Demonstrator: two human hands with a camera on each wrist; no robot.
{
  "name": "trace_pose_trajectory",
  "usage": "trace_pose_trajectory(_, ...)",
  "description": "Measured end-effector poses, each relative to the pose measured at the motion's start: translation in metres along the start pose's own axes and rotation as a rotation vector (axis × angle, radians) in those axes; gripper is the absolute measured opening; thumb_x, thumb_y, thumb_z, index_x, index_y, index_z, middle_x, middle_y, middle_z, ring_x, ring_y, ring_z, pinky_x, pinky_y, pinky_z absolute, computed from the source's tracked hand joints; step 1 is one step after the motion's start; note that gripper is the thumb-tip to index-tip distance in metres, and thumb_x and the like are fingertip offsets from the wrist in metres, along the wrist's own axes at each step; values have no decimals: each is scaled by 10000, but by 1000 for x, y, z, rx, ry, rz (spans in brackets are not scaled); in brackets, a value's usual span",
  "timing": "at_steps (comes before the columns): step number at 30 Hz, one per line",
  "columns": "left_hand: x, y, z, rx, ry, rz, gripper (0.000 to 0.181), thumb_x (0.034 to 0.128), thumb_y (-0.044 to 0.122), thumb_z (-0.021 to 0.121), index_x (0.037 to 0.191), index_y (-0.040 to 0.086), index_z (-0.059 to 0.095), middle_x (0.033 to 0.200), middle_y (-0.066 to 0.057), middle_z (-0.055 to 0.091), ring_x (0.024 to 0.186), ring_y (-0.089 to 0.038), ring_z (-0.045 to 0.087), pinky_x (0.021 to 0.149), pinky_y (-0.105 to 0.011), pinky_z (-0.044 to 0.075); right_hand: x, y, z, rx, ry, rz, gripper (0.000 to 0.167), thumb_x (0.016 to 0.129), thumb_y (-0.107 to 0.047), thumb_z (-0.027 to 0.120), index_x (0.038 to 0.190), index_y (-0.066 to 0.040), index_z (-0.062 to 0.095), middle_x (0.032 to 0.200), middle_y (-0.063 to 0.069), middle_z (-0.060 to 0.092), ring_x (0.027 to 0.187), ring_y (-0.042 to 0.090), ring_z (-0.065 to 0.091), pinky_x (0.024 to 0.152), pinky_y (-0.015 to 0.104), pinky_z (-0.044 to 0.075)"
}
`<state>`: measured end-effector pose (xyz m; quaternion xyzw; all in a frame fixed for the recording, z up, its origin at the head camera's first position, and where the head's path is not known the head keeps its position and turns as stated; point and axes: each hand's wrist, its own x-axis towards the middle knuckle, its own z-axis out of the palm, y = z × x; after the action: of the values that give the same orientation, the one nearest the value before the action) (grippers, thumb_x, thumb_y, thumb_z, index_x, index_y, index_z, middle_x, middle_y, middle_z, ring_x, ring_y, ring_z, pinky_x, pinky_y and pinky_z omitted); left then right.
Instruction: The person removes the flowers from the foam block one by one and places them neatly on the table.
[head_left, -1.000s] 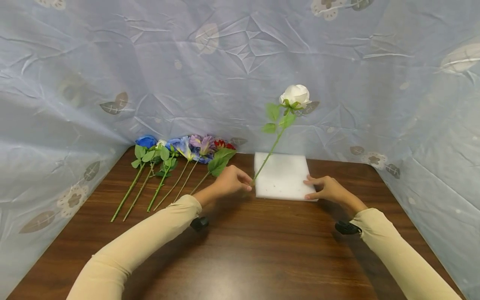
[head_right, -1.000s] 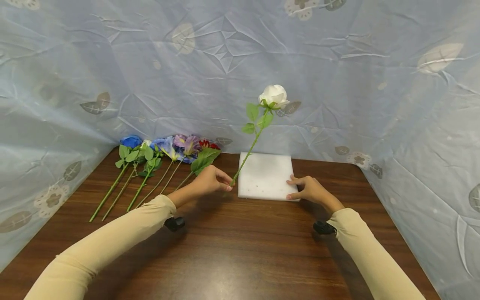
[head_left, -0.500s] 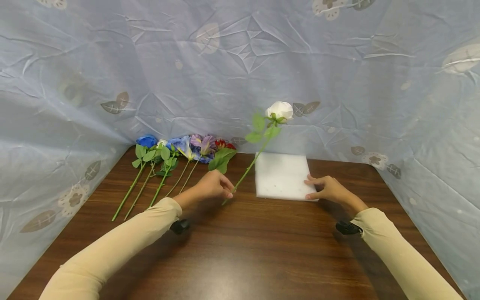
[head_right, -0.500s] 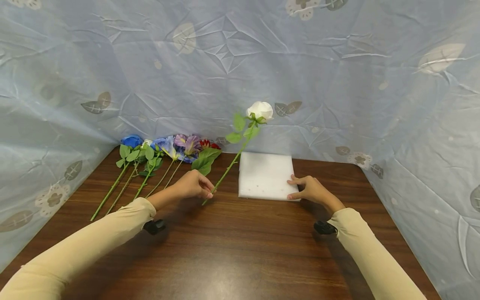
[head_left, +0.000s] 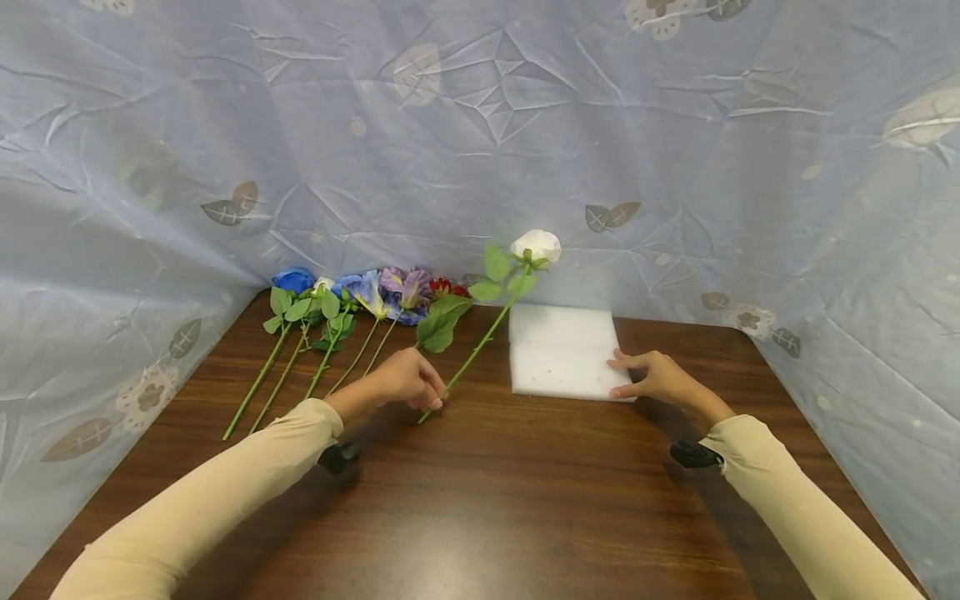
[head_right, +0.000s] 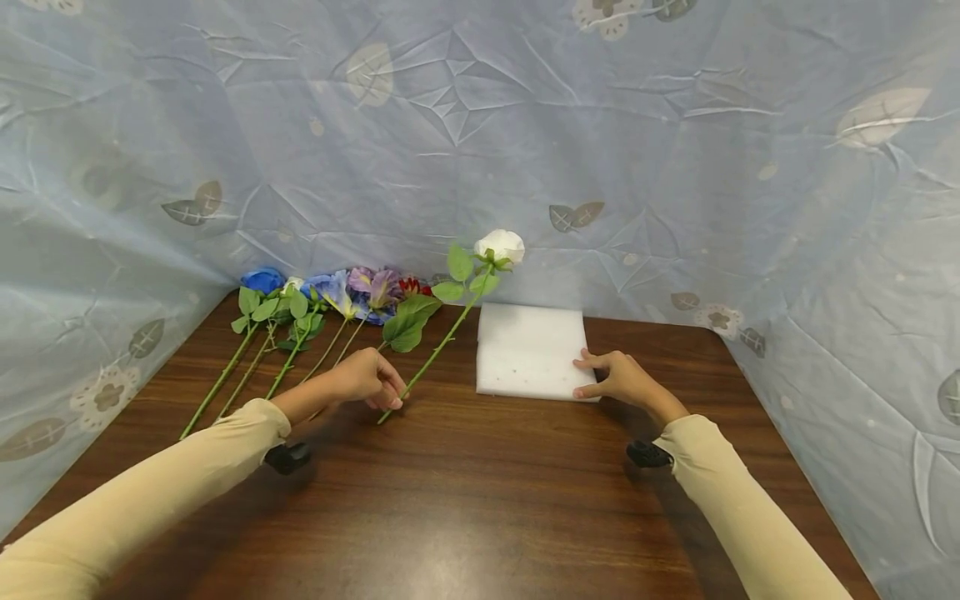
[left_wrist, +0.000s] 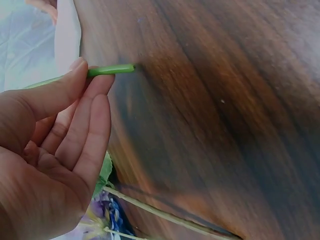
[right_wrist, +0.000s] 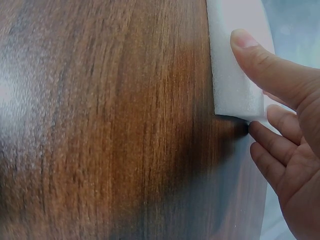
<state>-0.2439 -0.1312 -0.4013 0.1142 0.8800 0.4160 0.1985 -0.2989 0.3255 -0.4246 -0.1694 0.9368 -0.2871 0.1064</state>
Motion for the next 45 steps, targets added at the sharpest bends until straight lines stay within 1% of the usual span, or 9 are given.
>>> trace_pose_trajectory(6,-6,-5,-4,-12,-37,-30,163,835,14,806,986,-42,782,893,-151,791,765,-222,772,694,-362,650,0,-1,0,7,0,-1,726,768,-342,892,1354,-6,626,1515,201,432,1459,482,337,1191,632,292)
trace_pose_trajectory(10,-10,-8,-6,-21,-51,-50,170,834,12,809,990,-45,778,884,-157,789,769,-227,772,699,-374,651,-1,-3,-1,15,-2,-4,724,768,-334,893,1353,-2,626,1517,207,430,1460,483,334,1192,632,291)
trace_pose_trajectory(15,-15,-8,-10,-5,-76,-68,169,820,11,820,977,-37,783,860,-149,787,750,-210,765,699,-374,651,0,-4,-3,4,-2,-15,712,771,-321,892,1348,2,628,1511,216,431,1455,487,336,1191,633,292)
trace_pose_trajectory(20,-21,-8,-19,26,-119,-96,175,818,36,831,983,-6,790,880,-116,791,725,-181,743,706,-359,646,1,-4,-4,-1,1,-23,705,776,-308,890,1348,7,625,1511,220,428,1454,491,336,1188,637,293)
trace_pose_trajectory(25,-25,-12,-24,47,-152,-113,176,824,42,829,991,0,787,881,-104,792,699,-174,735,700,-355,645,1,-4,-3,0,-1,-23,714,774,-317,892,1349,10,622,1507,216,434,1452,486,343,1190,631,296)
trace_pose_trajectory(29,-27,-16,-25,44,-156,-122,162,821,19,821,976,-10,785,837,-95,785,657,-154,723,678,-345,643,1,-2,-2,3,-2,-20,717,770,-326,893,1346,7,626,1506,215,437,1454,484,343,1190,628,298)
trace_pose_trajectory(33,-28,-18,-23,27,-147,-126,148,813,8,819,955,-16,786,808,-88,780,630,-143,713,657,-336,640,0,-1,-2,13,0,-20,715,765,-326,896,1342,6,632,1507,219,436,1456,487,337,1192,635,286)
trace_pose_trajectory(39,-27,-17,-19,19,-126,-131,160,815,28,824,961,-21,779,804,-91,778,651,-149,729,656,-329,642,-1,-1,-2,11,1,-19,718,765,-340,896,1343,-4,635,1508,210,438,1457,484,337,1192,638,280)
trace_pose_trajectory(45,-24,-16,-13,-5,-114,-162,150,824,35,812,962,-12,776,830,-110,788,675,-168,748,656,-323,642,-1,-1,-1,6,-5,-13,733,765,-354,894,1352,-5,627,1513,203,432,1459,484,334,1191,635,286)
